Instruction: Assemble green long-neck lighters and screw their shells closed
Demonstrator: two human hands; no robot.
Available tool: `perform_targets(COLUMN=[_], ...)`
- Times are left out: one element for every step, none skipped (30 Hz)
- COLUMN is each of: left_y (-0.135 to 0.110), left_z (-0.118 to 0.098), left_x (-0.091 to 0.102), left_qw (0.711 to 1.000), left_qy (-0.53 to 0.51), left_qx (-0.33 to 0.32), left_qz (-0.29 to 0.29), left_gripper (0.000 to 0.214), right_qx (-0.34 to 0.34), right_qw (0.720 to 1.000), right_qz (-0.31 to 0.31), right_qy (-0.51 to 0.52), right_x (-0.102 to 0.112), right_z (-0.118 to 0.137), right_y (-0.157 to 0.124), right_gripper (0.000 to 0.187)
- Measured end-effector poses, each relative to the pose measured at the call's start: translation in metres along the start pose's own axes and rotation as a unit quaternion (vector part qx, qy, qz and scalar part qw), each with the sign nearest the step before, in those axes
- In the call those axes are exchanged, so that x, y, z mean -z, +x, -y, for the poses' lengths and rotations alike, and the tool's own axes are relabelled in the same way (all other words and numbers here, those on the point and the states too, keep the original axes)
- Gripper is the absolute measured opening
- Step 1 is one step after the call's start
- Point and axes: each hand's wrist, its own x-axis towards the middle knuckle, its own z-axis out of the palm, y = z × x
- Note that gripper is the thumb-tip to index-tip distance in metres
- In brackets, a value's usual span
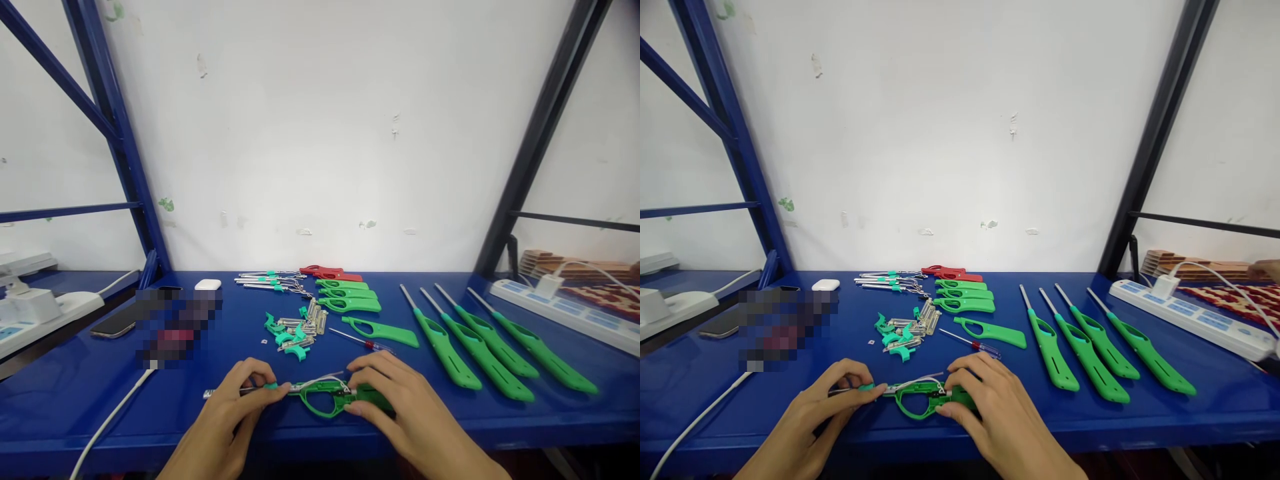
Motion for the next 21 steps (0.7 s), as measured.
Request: perform_targets(left_y=[0.000, 0.000, 0.001, 0.001, 0.001, 0.001, 0.001, 0.001, 0.001, 0.001, 0.002, 0.003, 0.006, 0.010, 0.016, 0.023, 0.031, 0.040, 0.049, 0.057, 0.064], left_z=[0.000, 0.000, 0.000, 0.001, 0.001, 0.002, 0.002, 0.002, 0.002, 0.000, -0.001, -0.004, -0.006, -0.008, -0.010, -0.011, -0.011, -0.010, -0.008, -0.006, -0.004], left_x=[0.000, 0.000, 0.001, 0.001, 0.002, 0.002, 0.003, 0.003, 0.004, 0.005, 0.006, 0.008, 0.011, 0.013, 0.016, 0.018, 0.019, 0.020, 0.019, 0.018, 0.015], left_qw=[1.000, 1.000, 1.000, 1.000, 1.000, 1.000, 0.999, 0.999, 0.999, 0.999, 0.999, 1.000, 0.999, 0.999, 0.998, 0.998, 0.997, 0.997, 0.997, 0.996, 0.996], left_qy=[0.001, 0.001, 0.001, 0.001, 0.003, 0.005, 0.007, 0.009, 0.010, 0.011, 0.014, 0.018, 0.022, 0.028, 0.034, 0.042, 0.050, 0.061, 0.075, 0.082, 0.089], left_qx=[0.001, -0.002, -0.006, -0.012, -0.020, -0.028, -0.035, -0.039, -0.039, -0.034, -0.028, -0.022, -0.022, -0.026, -0.035, -0.042, -0.043, -0.041, -0.030, -0.020, -0.012], left_qz=[-0.001, -0.002, -0.004, -0.007, -0.005, -0.002, 0.004, 0.010, 0.013, 0.013, 0.010, 0.001, -0.009, -0.020, -0.032, -0.035, -0.030, -0.017, 0.009, 0.021, 0.030], left_gripper=[0.037, 0.037, 0.038, 0.039, 0.040, 0.041, 0.041, 0.041, 0.040, 0.039, 0.038, 0.037, 0.036, 0.035, 0.033, 0.031, 0.029, 0.027, 0.026, 0.023, 0.020], right_qx=[-0.004, -0.009, -0.015, -0.019, -0.022, -0.022, -0.021, -0.018, -0.014, -0.011, -0.007, -0.004, -0.001, 0.003, 0.006, 0.007, 0.009, 0.009, 0.009, 0.007, 0.006], right_qw=[1.000, 0.999, 0.999, 0.998, 0.997, 0.997, 0.996, 0.996, 0.996, 0.996, 0.996, 0.996, 0.996, 0.995, 0.995, 0.995, 0.995, 0.995, 0.995, 0.995, 0.994], right_qz=[-0.003, -0.009, -0.016, -0.023, -0.029, -0.035, -0.038, -0.039, -0.039, -0.040, -0.040, -0.040, -0.040, -0.041, -0.042, -0.042, -0.043, -0.044, -0.046, -0.048, -0.051], right_qy=[0.015, 0.029, 0.044, 0.056, 0.065, 0.071, 0.074, 0.075, 0.076, 0.077, 0.080, 0.083, 0.085, 0.087, 0.087, 0.088, 0.088, 0.089, 0.090, 0.091, 0.092], right_x=[0.000, -0.001, -0.001, -0.001, -0.001, -0.002, -0.002, -0.003, -0.004, -0.005, -0.006, -0.008, -0.009, -0.010, -0.011, -0.012, -0.012, -0.012, -0.012, -0.012, -0.012], right_z=[0.000, 0.000, 0.000, 0.000, 0.000, 0.001, 0.001, 0.002, 0.002, 0.002, 0.002, 0.002, 0.001, 0.001, 0.000, 0.000, 0.000, 0.000, 0.000, 0.000, 0.001], right_y=[0.002, 0.004, 0.006, 0.008, 0.009, 0.009, 0.009, 0.009, 0.008, 0.007, 0.006, 0.005, 0.004, 0.003, 0.003, 0.003, 0.003, 0.003, 0.003, 0.002, 0.002], right_gripper=[0.011, 0.011, 0.011, 0.012, 0.014, 0.014, 0.014, 0.014, 0.013, 0.013, 0.012, 0.012, 0.011, 0.011, 0.010, 0.010, 0.010, 0.010, 0.010, 0.010, 0.010])
